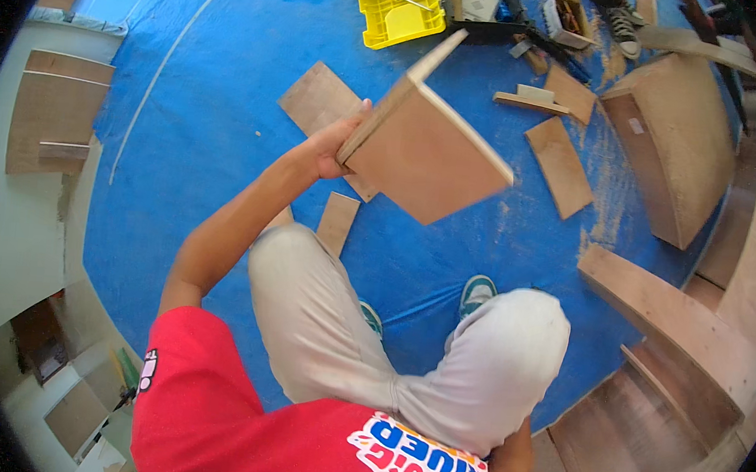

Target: The person sits on a blue floor covering and uses a cordless drill to fasten screws into small wooden boards. They repeatedly pick up pieces, align them, and drive screws to join them into a larger structure.

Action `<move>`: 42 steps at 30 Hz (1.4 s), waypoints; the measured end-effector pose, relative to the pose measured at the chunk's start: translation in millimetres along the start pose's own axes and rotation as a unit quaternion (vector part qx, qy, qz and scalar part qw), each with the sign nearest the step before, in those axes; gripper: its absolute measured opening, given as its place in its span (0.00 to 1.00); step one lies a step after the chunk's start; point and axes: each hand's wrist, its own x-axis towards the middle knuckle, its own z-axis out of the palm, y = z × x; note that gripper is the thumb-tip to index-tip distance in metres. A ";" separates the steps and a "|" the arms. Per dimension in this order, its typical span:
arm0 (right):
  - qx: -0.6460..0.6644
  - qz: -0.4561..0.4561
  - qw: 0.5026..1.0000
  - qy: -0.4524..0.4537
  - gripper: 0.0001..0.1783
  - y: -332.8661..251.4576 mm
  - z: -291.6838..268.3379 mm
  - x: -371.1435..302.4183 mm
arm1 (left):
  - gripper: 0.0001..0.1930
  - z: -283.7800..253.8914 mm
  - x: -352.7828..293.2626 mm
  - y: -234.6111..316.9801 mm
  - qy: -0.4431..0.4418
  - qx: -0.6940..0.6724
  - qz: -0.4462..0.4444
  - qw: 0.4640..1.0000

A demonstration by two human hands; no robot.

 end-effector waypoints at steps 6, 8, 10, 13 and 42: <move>0.014 0.028 0.999 0.022 0.12 -12.0 -13.9 -25.3 | 0.26 10.7 -31.9 11.3 0.141 -0.035 0.053 0.988; 0.019 0.035 0.999 0.025 0.12 -15.4 -15.1 -29.7 | 0.24 12.4 -47.1 17.0 0.167 -0.033 0.070 0.983; 0.021 0.038 0.999 0.027 0.12 -18.5 -15.0 -33.2 | 0.24 13.6 -57.6 19.7 0.197 -0.043 0.078 0.976; 0.025 0.041 0.998 0.031 0.12 -22.2 -13.9 -37.4 | 0.24 16.1 -63.2 18.7 0.157 -0.095 0.097 0.978; 0.111 0.065 0.991 0.032 0.13 -81.6 2.6 21.7 | 0.21 38.4 -39.6 -27.5 0.367 -0.002 0.349 0.862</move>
